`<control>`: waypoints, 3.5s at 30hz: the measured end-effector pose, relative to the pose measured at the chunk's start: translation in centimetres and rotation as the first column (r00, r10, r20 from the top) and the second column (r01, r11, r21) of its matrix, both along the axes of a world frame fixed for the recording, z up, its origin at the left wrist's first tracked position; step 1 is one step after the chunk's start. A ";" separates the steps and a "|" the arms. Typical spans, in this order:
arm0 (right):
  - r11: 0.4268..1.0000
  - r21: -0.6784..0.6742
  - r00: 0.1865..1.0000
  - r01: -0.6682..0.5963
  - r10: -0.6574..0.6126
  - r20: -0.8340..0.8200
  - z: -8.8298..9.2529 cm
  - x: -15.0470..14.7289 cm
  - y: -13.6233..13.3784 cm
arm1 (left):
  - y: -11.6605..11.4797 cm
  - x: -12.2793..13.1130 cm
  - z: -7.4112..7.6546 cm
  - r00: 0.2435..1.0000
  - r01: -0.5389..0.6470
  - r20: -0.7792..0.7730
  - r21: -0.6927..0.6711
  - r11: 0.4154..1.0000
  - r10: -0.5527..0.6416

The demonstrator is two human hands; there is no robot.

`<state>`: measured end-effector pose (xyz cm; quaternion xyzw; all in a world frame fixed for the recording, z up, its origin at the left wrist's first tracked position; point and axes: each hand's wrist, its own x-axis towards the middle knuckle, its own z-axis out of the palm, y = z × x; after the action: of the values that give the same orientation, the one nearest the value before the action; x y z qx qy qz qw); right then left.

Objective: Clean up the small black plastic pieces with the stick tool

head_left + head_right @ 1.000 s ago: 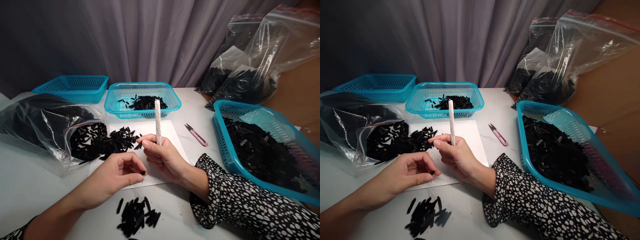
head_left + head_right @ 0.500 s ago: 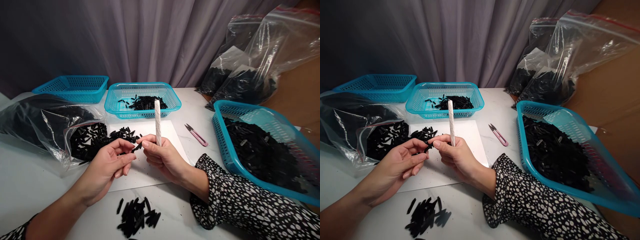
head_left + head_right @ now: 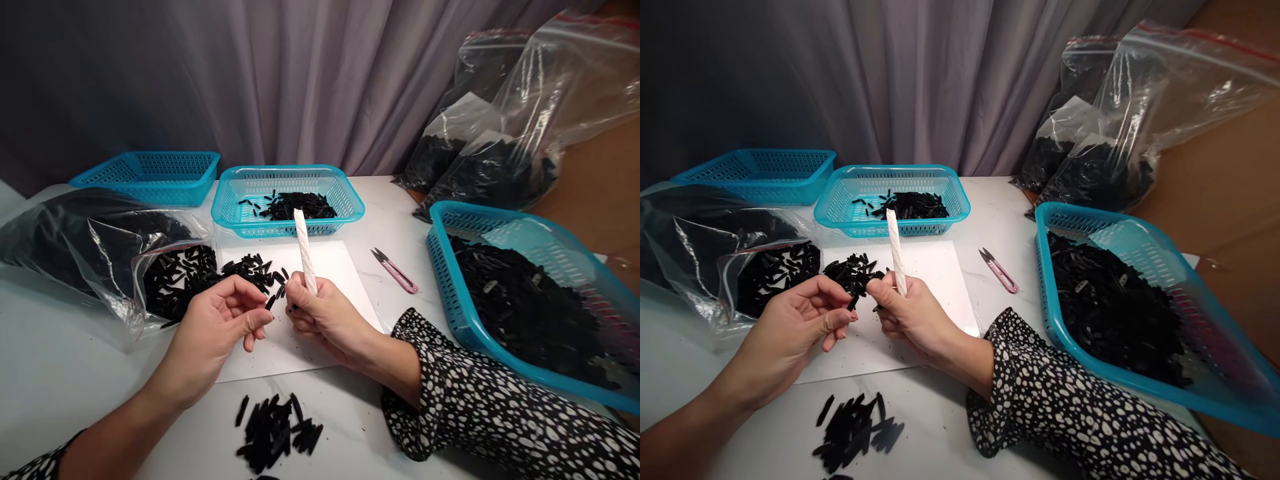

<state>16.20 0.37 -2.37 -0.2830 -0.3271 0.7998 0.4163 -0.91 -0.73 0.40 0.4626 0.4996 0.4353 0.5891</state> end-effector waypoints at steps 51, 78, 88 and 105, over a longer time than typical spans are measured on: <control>0.948 0.094 0.935 0.303 -0.315 0.162 -0.9 1.2 2.3 | 3.0 1.2 -1.6 0.302 0.584 -0.907 0.418 0.696 0.292; 0.951 0.221 0.953 0.217 -0.255 0.162 -1.4 0.9 2.0 | 2.0 2.7 -0.1 0.995 -0.085 -0.039 0.074 0.994 0.088; 0.969 0.124 0.968 0.212 -0.226 0.111 -1.0 1.0 1.9 | 1.7 3.0 0.6 0.988 -0.152 -0.010 0.025 0.988 0.153; 0.875 0.445 0.900 0.189 -0.336 0.277 -0.6 1.6 1.5 | 3.3 0.8 0.1 0.889 0.227 -0.448 0.260 0.938 -0.092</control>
<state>17.81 1.86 -2.92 -0.3682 -0.5121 0.5864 0.5082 -0.16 2.59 0.51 0.6722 0.5034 0.3440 0.4200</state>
